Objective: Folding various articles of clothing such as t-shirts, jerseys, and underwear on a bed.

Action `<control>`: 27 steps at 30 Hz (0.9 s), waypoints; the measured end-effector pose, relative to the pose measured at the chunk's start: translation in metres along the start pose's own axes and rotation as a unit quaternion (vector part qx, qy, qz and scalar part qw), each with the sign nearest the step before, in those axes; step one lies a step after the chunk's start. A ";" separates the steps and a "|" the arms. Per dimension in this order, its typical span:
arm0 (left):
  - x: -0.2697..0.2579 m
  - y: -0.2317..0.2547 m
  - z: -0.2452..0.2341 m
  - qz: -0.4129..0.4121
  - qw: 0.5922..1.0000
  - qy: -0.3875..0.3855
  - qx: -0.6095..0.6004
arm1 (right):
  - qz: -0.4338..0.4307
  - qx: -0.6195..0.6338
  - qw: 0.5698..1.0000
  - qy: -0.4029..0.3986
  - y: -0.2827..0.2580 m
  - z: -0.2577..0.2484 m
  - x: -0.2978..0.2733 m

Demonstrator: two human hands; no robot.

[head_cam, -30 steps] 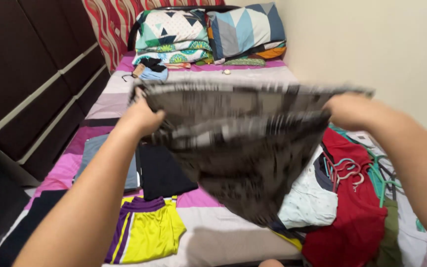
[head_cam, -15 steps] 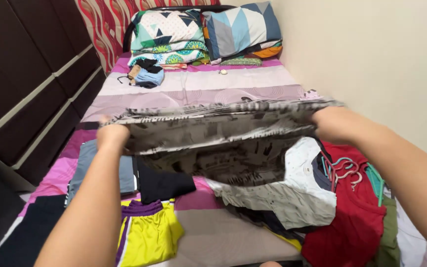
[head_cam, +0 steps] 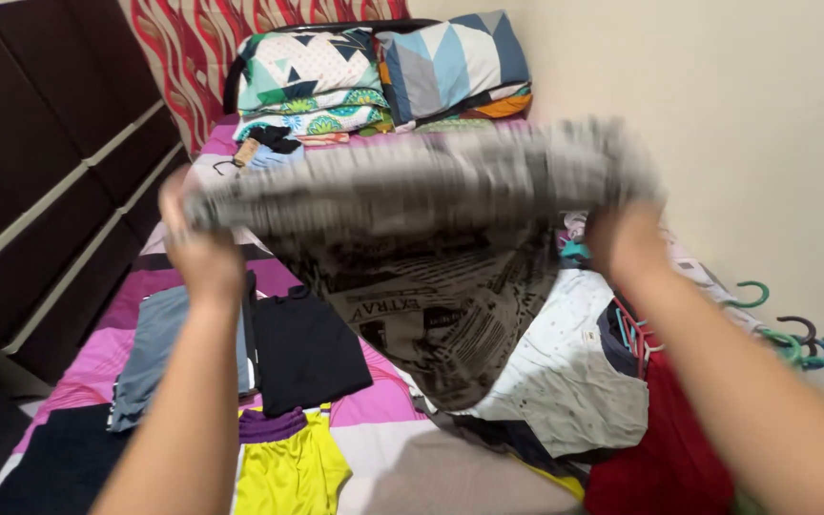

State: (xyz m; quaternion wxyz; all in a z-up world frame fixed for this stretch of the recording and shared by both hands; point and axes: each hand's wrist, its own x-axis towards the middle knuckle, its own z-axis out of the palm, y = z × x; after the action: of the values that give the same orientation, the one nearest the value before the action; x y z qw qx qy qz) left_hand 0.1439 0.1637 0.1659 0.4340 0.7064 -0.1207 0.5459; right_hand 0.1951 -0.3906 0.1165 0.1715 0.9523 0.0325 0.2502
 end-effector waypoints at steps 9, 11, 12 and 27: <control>-0.328 -0.112 -0.071 -0.656 0.712 -0.249 0.000 | 0.218 0.379 0.869 -0.230 -0.089 0.146 -0.279; -0.303 -0.064 -0.069 -0.620 0.714 -0.291 0.146 | 0.322 0.461 0.796 -0.223 -0.096 0.144 -0.271; -0.290 -0.040 -0.069 -0.569 0.699 -0.324 0.289 | 0.416 0.534 0.705 -0.212 -0.100 0.142 -0.268; -0.154 -0.004 -0.040 -0.625 0.664 -0.192 -0.362 | -0.123 0.878 0.351 -0.301 -0.004 -0.021 -0.196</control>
State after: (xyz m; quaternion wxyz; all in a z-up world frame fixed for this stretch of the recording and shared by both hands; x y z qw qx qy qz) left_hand 0.0625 0.1492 0.0299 0.8623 0.4923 0.0802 -0.0880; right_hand 0.0137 -0.4096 0.0406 -0.7351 0.5565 0.2968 -0.2487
